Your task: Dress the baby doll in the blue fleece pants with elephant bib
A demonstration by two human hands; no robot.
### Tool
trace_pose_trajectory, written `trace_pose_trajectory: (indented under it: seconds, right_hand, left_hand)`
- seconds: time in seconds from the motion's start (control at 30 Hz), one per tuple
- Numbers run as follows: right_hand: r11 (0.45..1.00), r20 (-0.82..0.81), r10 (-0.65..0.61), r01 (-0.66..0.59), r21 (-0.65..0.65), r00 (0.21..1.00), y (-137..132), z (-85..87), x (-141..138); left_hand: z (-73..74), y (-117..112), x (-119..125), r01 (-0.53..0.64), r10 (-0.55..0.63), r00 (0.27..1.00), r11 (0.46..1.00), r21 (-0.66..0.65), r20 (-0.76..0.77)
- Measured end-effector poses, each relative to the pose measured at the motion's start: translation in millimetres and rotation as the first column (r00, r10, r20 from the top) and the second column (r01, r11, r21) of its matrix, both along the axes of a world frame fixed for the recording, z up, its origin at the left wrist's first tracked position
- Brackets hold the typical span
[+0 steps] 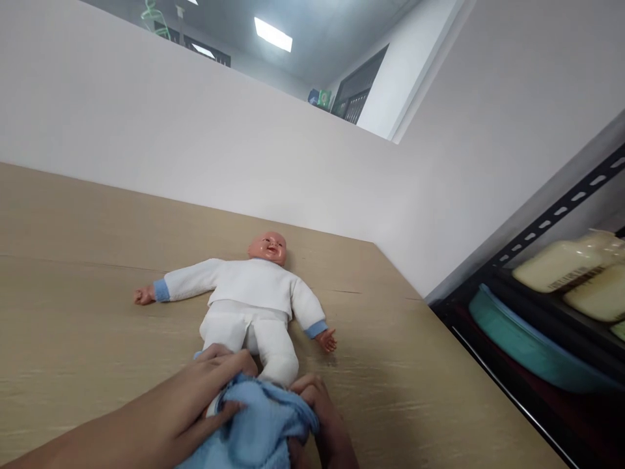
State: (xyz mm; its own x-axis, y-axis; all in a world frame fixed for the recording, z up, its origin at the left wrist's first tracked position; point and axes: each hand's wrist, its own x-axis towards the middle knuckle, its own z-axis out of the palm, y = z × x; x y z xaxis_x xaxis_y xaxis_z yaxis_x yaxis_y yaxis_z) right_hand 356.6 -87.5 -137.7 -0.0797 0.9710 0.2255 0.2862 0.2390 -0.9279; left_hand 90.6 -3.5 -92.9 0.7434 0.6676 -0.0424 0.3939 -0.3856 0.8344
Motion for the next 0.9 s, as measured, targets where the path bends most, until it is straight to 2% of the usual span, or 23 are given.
trace_pose_trajectory:
  seconds: [0.1, 0.17, 0.27, 0.37, 0.47, 0.53, 0.63, 0.7, 0.77, 0.9]
  right_hand:
    - [0.997, -0.126, 0.005, -0.015, -0.077, 0.992, 8, -17.6, 2]
    - [0.985, -0.170, -0.003, -0.026, -0.168, 0.985, 16, -21.9, 2]
    - [0.976, -0.167, -0.081, 0.045, -0.214, 0.983, 35, -16.0, -1]
    - [0.974, -0.136, -0.199, 0.180, -0.141, 0.970, 58, -6.4, -5]
    - [0.976, -0.057, -0.217, 0.217, -0.011, 0.975, 75, -0.6, -10]
    - [0.977, -0.033, -0.213, 0.214, 0.026, 0.977, 84, 0.8, -12]
    - [0.974, -0.027, -0.225, 0.225, -0.005, 0.974, 100, -0.7, -12]
    - [0.974, -0.010, -0.228, 0.228, -0.019, 0.974, 113, -3.2, -11]
    - [0.977, -0.003, -0.212, 0.211, -0.023, 0.977, 126, -5.3, -10]
    - [0.990, -0.023, -0.141, 0.141, -0.023, 0.990, 146, -7.0, -12]
  left_hand:
    - [-6.8, 5, 6, -0.187, 0.180, 0.981, 0.977, 0.107, 0.070]
    - [-11.9, 9, 8, -0.244, 0.230, 0.967, 0.961, 0.132, 0.113]
    - [-16.4, 13, 12, -0.251, 0.230, 0.960, 0.959, 0.132, 0.160]
    - [-13.7, 11, 20, -0.220, 0.193, 0.964, 0.966, 0.139, 0.185]
    - [-5.6, 12, 29, -0.206, 0.193, 0.978, 0.960, 0.188, 0.085]
    - [0.4, 19, 34, -0.210, 0.220, 0.976, 0.927, 0.311, 0.005]
    - [7.0, 37, 39, -0.205, 0.281, 0.958, 0.804, 0.559, -0.052]
    - [9.0, 52, 42, -0.207, 0.336, 0.938, 0.743, 0.636, -0.087]
    - [9.0, 63, 47, -0.224, 0.395, 0.908, 0.739, 0.635, -0.139]
    - [4.2, 75, 56, -0.251, 0.449, 0.868, 0.765, 0.593, -0.213]
